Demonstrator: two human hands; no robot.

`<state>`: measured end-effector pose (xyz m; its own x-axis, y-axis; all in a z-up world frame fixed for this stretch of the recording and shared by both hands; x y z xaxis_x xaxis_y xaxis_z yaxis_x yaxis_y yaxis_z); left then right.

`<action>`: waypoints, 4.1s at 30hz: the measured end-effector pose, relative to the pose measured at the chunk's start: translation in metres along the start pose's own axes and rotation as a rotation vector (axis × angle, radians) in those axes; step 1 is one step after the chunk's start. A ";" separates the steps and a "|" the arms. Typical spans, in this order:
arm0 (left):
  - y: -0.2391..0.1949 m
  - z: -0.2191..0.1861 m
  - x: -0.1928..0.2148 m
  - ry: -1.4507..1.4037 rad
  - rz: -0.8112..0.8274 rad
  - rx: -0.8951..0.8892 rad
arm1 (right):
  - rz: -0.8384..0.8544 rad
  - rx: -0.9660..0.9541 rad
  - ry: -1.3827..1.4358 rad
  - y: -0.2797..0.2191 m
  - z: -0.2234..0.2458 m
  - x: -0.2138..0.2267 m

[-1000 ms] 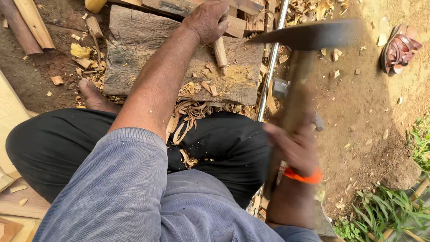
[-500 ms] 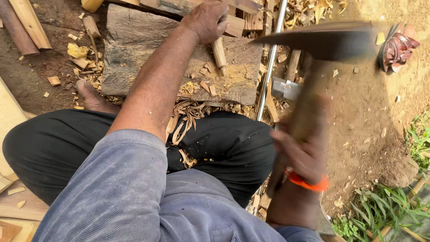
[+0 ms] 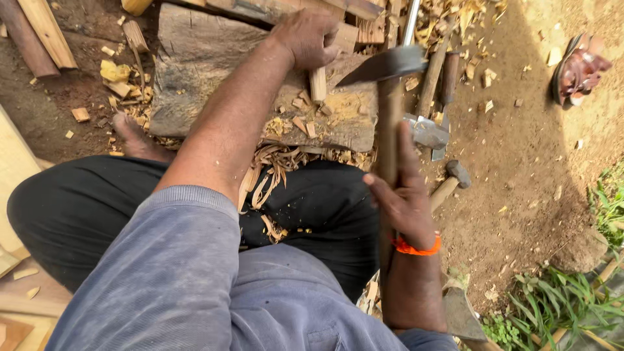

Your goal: The person sits on the ground and uses a hammer and chisel to carve a small wooden dowel. They repeatedly strike the chisel to shape the wood, occasionally rotating the dowel to work on different sides.

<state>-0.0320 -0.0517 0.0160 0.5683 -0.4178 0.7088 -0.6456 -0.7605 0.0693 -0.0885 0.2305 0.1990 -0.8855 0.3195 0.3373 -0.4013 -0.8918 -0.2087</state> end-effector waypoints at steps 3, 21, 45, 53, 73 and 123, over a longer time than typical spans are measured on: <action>0.000 -0.003 0.007 -0.009 -0.106 -0.097 | -0.073 0.090 -0.036 -0.013 0.014 0.015; 0.004 -0.010 0.015 0.030 -0.017 0.151 | 0.054 0.224 -0.289 0.007 0.009 -0.023; 0.021 -0.012 0.002 -0.059 -0.314 0.035 | -0.112 -0.040 -0.140 0.010 -0.034 0.026; 0.040 0.003 -0.072 -0.501 -0.374 0.512 | -0.155 -0.066 0.022 0.014 -0.044 0.043; 0.100 0.019 -0.099 -0.589 -0.443 0.768 | -0.184 0.109 -0.082 0.078 0.010 0.075; 0.024 -0.036 0.023 -0.596 -0.443 0.315 | -0.212 0.042 -0.124 0.031 -0.007 0.070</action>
<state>-0.0529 -0.0610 0.0592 0.9717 -0.1717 0.1622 -0.1728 -0.9849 -0.0079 -0.1647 0.2277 0.2095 -0.7461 0.4613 0.4802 -0.5625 -0.8226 -0.0836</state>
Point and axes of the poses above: each hand's wrist, its own y-axis towards the middle knuckle, its own x-axis out of the back of the hand, z = x × y, the point moved 9 cm from there along y, towards the middle knuckle, and after that the axes turned 11 degrees about -z, right-handed, at the moved point
